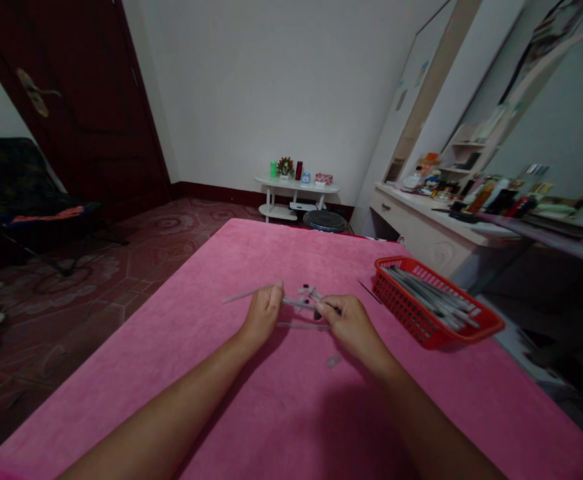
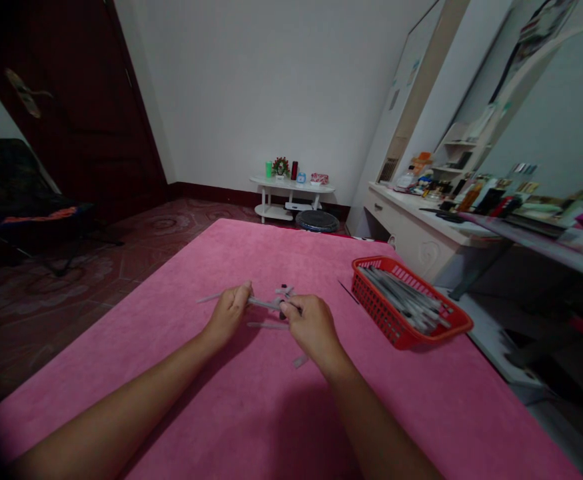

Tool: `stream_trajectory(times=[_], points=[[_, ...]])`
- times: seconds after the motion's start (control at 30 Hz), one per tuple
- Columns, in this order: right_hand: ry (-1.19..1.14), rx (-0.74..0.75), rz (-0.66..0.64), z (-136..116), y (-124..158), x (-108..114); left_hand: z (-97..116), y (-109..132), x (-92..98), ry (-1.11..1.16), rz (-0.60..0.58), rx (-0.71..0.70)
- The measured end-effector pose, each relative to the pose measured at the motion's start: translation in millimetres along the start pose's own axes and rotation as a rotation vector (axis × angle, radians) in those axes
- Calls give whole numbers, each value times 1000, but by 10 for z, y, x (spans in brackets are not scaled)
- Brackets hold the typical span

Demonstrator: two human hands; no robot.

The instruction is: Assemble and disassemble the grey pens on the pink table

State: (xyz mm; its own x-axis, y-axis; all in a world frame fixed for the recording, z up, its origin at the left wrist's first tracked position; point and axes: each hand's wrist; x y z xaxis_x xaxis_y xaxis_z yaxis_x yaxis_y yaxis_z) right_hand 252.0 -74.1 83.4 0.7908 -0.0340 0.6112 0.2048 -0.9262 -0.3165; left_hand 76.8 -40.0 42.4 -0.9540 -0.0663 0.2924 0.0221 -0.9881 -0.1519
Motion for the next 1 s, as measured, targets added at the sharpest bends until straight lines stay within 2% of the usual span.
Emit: stream_trajectory(times=[0.1, 0.27, 0.4, 0.47, 0.53, 0.63, 0.7, 0.73, 0.8, 0.9, 0.93, 1.0], points=[[-56, -53, -29, 6, -6, -2, 42, 41, -7, -20, 14, -17], [-320, -174, -81, 17, 10, -7, 98, 87, -7, -20, 21, -50], [-414, -263, -151, -1, -1, 15, 89, 67, 10, -22, -56, -41], [-390, -266, -171, -3, -42, 109, 60, 39, 20, 6, -113, -29], [-247, -211, -99, 17, -93, 308, 20, 1, 35, 53, -146, -34], [228, -124, 216, 113, -123, 776, -52, -69, 76, 73, -124, -55], [556, -202, 415, 220, -86, 1113, -104, -120, 110, -4, -79, -66], [692, -276, 465, 282, -54, 1260, -132, -146, 126, -52, -53, -71], [863, -420, 473, 412, 18, 1480, -196, -197, 151, -131, -16, -79], [922, -531, 418, 566, 82, 1598, -300, -260, 178, -197, 23, -91], [934, -507, 418, 592, 80, 1585, -329, -275, 185, -211, 36, -96], [954, -359, 455, 599, 41, 1493, -373, -297, 200, -236, 54, -106]])
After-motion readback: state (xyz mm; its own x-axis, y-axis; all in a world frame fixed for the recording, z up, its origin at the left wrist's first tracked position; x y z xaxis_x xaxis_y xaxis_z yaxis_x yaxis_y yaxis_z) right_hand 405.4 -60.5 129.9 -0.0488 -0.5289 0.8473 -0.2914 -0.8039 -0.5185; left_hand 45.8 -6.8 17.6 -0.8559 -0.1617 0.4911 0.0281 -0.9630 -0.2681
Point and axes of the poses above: each hand's wrist, its own y-axis away from the middle knuckle, its own x-axis out of the back of the hand, z = x × y, and after that the axes turned 10 degrees about x, right-handed
